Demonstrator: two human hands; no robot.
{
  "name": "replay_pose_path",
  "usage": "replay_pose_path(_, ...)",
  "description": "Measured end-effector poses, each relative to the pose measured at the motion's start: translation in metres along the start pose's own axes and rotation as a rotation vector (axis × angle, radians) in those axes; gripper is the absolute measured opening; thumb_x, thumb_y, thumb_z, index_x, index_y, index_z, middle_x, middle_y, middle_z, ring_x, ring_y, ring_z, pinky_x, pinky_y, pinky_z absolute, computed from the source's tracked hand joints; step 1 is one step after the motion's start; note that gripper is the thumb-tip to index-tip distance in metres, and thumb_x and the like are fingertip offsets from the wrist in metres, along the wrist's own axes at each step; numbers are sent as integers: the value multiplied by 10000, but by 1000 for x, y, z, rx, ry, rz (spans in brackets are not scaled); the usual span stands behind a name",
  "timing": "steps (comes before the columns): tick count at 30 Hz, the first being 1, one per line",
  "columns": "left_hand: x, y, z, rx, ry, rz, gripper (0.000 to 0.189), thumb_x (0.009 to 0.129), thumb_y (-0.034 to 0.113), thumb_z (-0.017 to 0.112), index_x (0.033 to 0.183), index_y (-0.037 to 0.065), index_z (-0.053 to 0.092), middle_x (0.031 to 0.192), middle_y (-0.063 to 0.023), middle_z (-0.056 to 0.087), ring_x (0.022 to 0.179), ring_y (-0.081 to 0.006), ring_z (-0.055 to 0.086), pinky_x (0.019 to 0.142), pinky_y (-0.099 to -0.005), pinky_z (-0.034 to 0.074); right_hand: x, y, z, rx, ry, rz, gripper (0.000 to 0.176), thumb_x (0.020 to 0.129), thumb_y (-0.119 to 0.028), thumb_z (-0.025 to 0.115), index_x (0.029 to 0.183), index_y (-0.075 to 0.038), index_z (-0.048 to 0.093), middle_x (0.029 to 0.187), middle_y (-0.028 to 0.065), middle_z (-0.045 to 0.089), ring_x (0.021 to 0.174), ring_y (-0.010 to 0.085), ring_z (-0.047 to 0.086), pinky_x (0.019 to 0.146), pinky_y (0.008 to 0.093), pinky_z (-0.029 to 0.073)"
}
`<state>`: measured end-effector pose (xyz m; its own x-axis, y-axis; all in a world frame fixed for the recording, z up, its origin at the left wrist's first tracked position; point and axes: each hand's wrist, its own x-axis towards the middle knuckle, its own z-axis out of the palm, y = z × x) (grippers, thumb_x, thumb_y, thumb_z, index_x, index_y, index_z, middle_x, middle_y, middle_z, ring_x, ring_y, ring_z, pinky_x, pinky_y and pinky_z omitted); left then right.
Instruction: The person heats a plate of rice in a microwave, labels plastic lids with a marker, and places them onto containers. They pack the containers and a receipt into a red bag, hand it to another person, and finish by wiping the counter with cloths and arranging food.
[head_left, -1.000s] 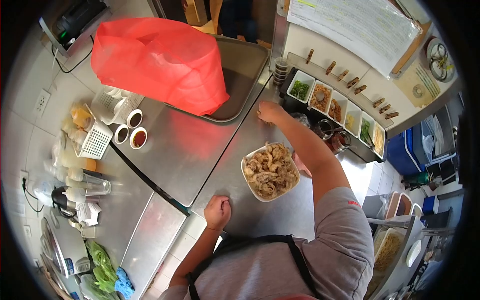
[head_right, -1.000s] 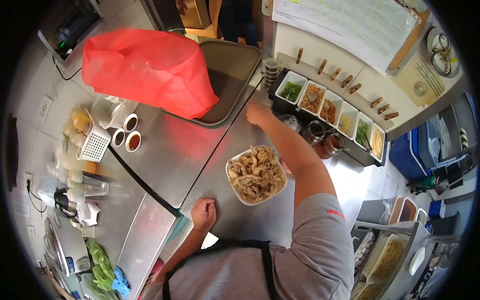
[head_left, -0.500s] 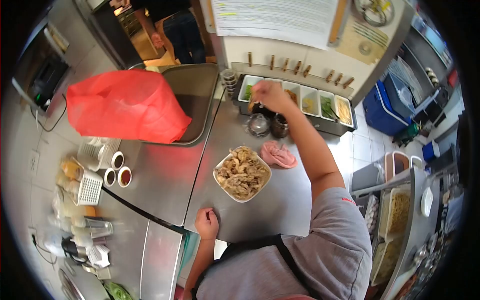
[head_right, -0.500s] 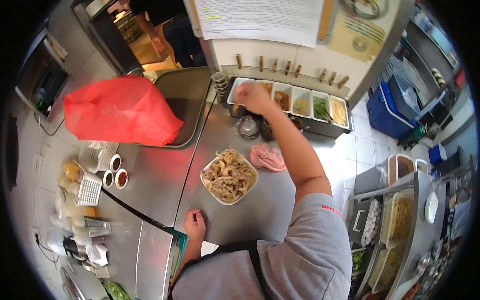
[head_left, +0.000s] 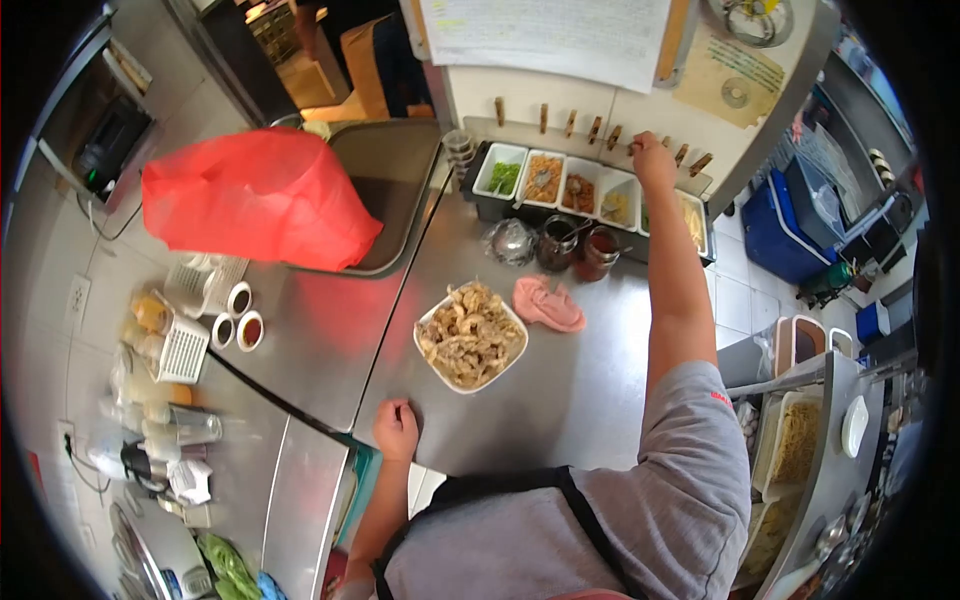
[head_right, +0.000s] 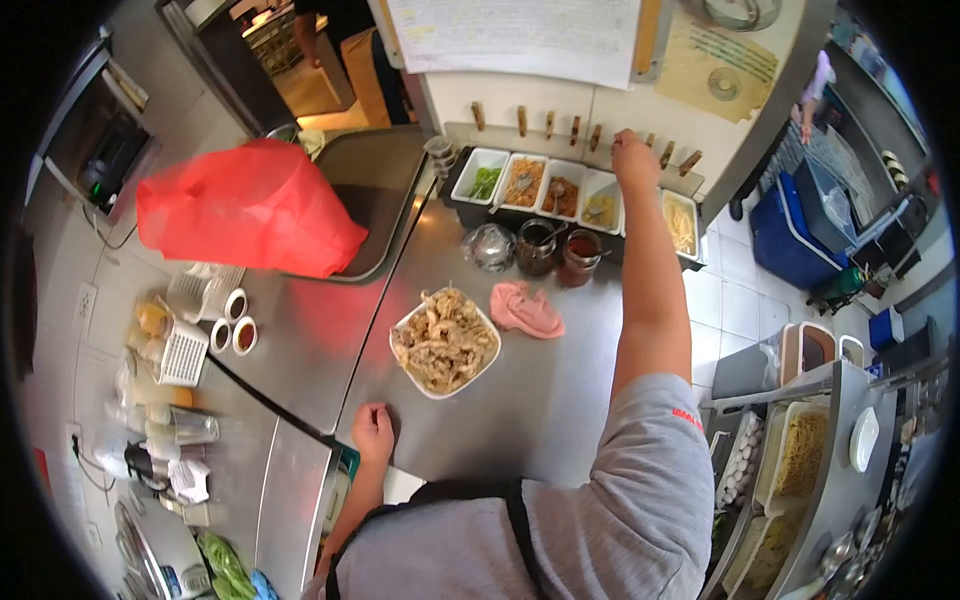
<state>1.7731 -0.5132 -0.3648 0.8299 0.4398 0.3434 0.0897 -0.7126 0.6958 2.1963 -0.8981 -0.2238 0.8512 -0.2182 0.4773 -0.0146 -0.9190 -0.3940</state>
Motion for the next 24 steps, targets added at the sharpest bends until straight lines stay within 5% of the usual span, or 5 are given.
replay_pose_path(6, 2, 0, 0, 20, 43, 46, 36, 714, 55, 518, 729, 47, 550, 711, -120, 551, 643, -284, 549, 576, -338, 441, -79, -49, -27, 85, 98, -346, 332, 771, -151, 505, 1101, -116, 483, 874, 133, 566, 755, 312, 557, 661, 404, 459)
replay_pose_path(8, 1, 0, 0, 23, 49, 34, 36, 714, 56, 521, 731, 45, 551, 712, -117, 552, 641, -281, 549, 576, -337, 442, -147, -66, -35, 369, -507, -460, 232, 766, -134, 496, 991, -126, 553, 840, 122, 582, 758, 275, 575, 657, 357, 466)
replay_pose_path(10, 2, 4, 0, 9, 40, 14, 35, 713, 56, 521, 729, 44, 550, 713, -115, 553, 641, -280, 549, 576, -338, 441, -198, -68, -6, -59, -940, -663, 275, 740, -128, 507, 1008, -175, 551, 936, 120, 578, 811, 283, 578, 683, 354, 466)
replay_pose_path(15, 1, -1, 1, -5, 15, 22, 31, 710, 55, 524, 722, 45, 550, 703, -110, 552, 639, -277, 549, 570, -335, 440, -228, -62, 30, 187, -867, -708, 300, 724, -123, 506, 1013, -188, 549, 1061, 148, 497, 874, 302, 561, 734, 373, 456)
replay_pose_path(24, 4, 2, -2, -8, 12, 5, 30, 705, 58, 527, 714, 59, 556, 687, -109, 550, 625, -279, 551, 559, -339, 444, -151, -197, 55, 565, -471, -723, 204, 714, -123, 520, 911, -146, 570, 820, 140, 548, 790, 298, 553, 686, 403, 439)
